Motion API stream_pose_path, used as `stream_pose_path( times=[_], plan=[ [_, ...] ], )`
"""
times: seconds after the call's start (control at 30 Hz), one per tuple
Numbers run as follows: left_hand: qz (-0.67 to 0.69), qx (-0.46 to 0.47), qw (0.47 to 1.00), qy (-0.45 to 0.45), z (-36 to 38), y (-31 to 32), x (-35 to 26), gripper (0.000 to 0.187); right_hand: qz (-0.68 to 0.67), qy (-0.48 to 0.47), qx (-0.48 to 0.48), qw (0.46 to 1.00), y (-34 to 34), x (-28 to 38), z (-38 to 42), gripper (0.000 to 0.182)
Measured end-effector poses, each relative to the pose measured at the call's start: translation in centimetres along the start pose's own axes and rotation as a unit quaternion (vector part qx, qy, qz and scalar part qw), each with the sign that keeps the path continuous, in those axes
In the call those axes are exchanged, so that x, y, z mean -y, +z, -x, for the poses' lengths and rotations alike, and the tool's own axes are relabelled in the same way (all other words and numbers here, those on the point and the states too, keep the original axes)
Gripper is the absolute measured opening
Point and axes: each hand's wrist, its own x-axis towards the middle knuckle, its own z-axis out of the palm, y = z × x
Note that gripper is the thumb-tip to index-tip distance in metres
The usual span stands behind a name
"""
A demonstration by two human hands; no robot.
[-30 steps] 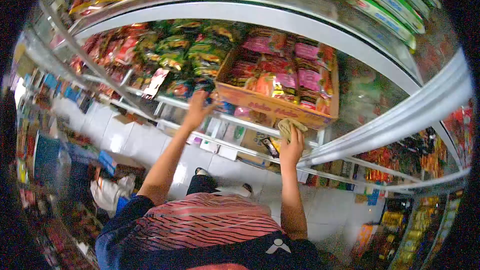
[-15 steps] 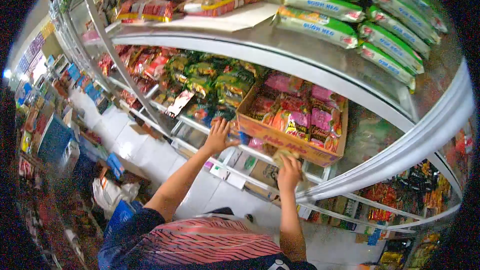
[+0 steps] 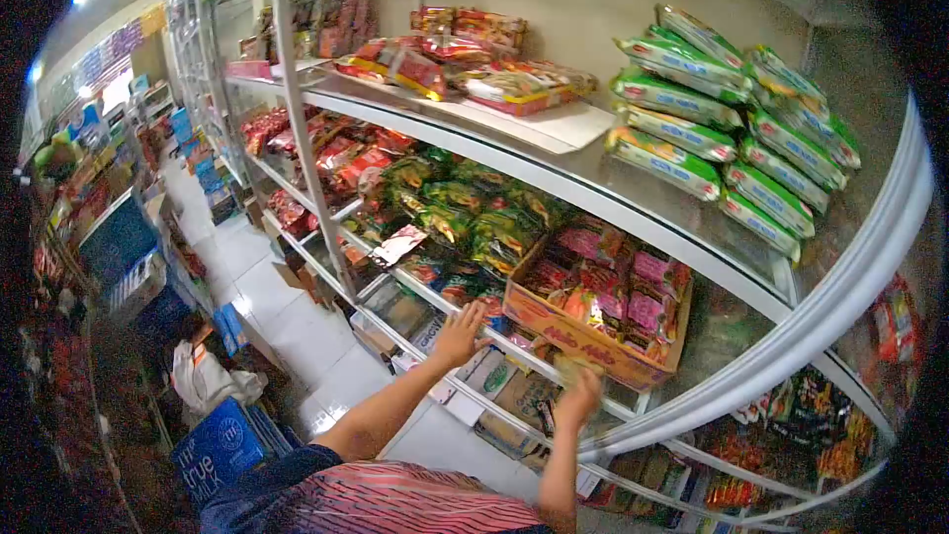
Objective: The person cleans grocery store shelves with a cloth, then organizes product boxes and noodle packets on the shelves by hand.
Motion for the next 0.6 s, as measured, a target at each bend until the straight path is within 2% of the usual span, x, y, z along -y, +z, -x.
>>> stream_pose_path(
  times=[0.07, 0.1, 0.13, 0.17, 0.2, 0.23, 0.3, 0.37, 0.4, 0.43, 0.5, 0.53, 0.57, 0.6],
  plan=[
    [0.073, -0.053, 0.996, -0.006, 0.1, 0.1, -1.6, 0.051, -0.139, 0.070, -0.088, 0.984, -4.2, -2.5, -0.4, 0.025],
    [0.215, 0.047, 0.975, -0.022, 0.1, -1.1, -3.6, 0.035, -0.090, 0.021, -0.093, 0.991, -5.1, -3.6, -0.8, 0.024],
    [0.252, 0.034, 0.967, 0.032, 0.3, -4.1, -6.9, 0.028, -0.040, -0.028, -0.103, 0.993, -6.0, -4.8, -1.2, 0.023],
    [0.292, 0.018, 0.955, 0.048, 1.2, -3.4, -9.6, 0.031, 0.142, -0.057, -0.100, 0.983, -6.0, -4.2, -0.7, 0.023],
    [0.314, 0.000, 0.939, 0.144, 2.0, -2.7, -11.3, 0.041, 0.321, -0.079, -0.096, 0.939, -5.8, -3.4, 0.4, 0.023],
    [0.305, 0.002, 0.943, 0.133, 3.1, -2.8, -13.4, 0.056, 0.353, -0.030, -0.061, 0.933, -4.7, -2.0, 0.6, 0.027],
    [0.309, 0.008, 0.940, 0.147, 3.8, -0.6, -15.1, 0.072, 0.354, -0.132, -0.022, 0.926, -2.0, -2.8, 0.4, 0.032],
    [0.288, 0.036, 0.947, 0.138, 3.3, -0.9, -15.2, 0.071, 0.318, -0.139, 0.050, 0.936, -0.1, 0.2, 0.5, 0.037],
    [0.256, 0.062, 0.957, 0.122, 3.5, -1.1, -14.6, 0.070, 0.294, -0.088, 0.085, 0.948, -0.2, 1.4, 0.3, 0.039],
    [0.249, 0.056, 0.962, 0.097, 3.7, -1.1, -14.1, 0.070, 0.287, -0.100, 0.110, 0.946, -0.8, 0.3, -0.4, 0.039],
    [0.156, 0.134, 0.960, 0.188, 2.7, -0.4, -13.0, 0.074, 0.050, -0.060, 0.169, 0.982, -1.5, -2.7, -2.3, 0.041],
    [0.117, 0.043, 0.970, 0.211, 2.9, 2.0, -12.8, 0.075, 0.097, -0.098, 0.151, 0.979, -1.3, -2.4, -2.1, 0.043],
    [0.105, 0.035, 0.977, 0.183, 3.0, 2.0, -12.3, 0.075, 0.142, -0.137, 0.128, 0.972, -1.6, -1.2, -1.6, 0.044],
    [0.125, 0.068, 0.970, 0.197, 3.0, 1.7, -12.2, 0.075, 0.080, -0.128, 0.070, 0.986, -1.3, -0.5, -1.0, 0.046]
  ],
)
